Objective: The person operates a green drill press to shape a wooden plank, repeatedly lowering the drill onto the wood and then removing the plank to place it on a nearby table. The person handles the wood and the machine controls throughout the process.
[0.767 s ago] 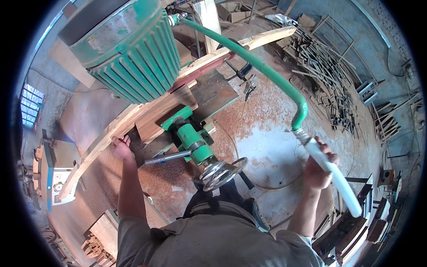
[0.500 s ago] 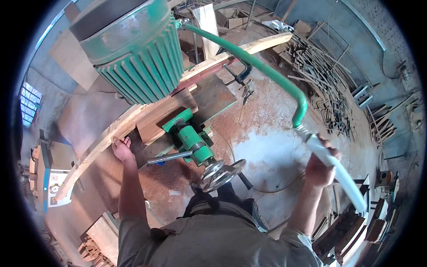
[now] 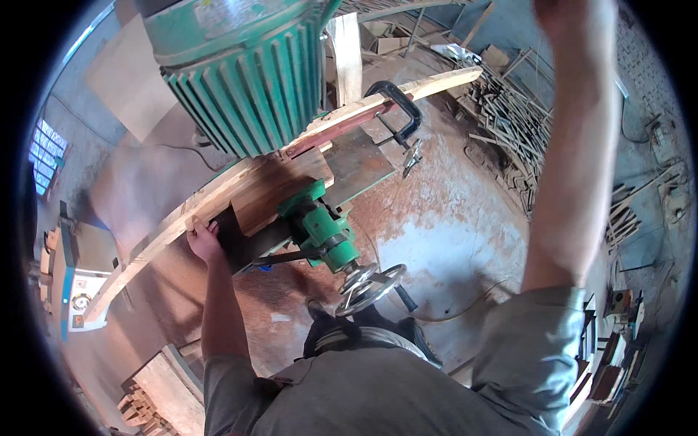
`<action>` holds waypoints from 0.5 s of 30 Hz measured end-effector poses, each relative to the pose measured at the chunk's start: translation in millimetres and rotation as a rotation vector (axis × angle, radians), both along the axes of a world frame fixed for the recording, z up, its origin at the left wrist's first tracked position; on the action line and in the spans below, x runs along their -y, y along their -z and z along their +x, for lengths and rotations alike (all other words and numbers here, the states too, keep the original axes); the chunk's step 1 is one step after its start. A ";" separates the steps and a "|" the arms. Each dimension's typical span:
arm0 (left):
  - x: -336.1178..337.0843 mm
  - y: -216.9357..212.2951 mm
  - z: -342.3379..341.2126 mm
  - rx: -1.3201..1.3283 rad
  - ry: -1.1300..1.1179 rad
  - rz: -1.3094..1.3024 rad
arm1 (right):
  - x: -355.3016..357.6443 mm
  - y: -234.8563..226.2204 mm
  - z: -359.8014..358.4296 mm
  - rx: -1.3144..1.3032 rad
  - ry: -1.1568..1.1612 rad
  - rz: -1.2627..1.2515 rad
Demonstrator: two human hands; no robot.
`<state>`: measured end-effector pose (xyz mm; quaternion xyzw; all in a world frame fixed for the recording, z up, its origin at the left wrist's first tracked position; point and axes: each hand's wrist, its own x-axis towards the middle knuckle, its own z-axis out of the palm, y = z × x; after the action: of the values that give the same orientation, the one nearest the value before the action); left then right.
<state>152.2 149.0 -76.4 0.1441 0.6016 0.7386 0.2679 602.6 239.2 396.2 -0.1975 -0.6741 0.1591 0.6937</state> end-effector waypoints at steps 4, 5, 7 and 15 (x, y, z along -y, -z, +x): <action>21.9 11.5 -18.2 -0.046 -0.089 -0.011 | 40.5 176.9 -120.5 0.797 -0.336 -0.519; 14.7 15.9 -16.0 -0.053 -0.060 -0.002 | 63.8 214.7 -148.3 1.080 -0.351 -0.633; -4.7 17.4 -7.4 -0.052 -0.006 0.004 | 108.9 307.4 -189.4 0.943 -0.331 -0.503; 9.2 4.8 -10.1 -0.007 -0.094 -0.070 | 57.3 355.0 -90.9 -0.111 -0.803 -1.337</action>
<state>142.1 139.7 -81.2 0.1087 0.6339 0.7285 0.2357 511.7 181.9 41.2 -0.3063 -0.4193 0.7800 0.3492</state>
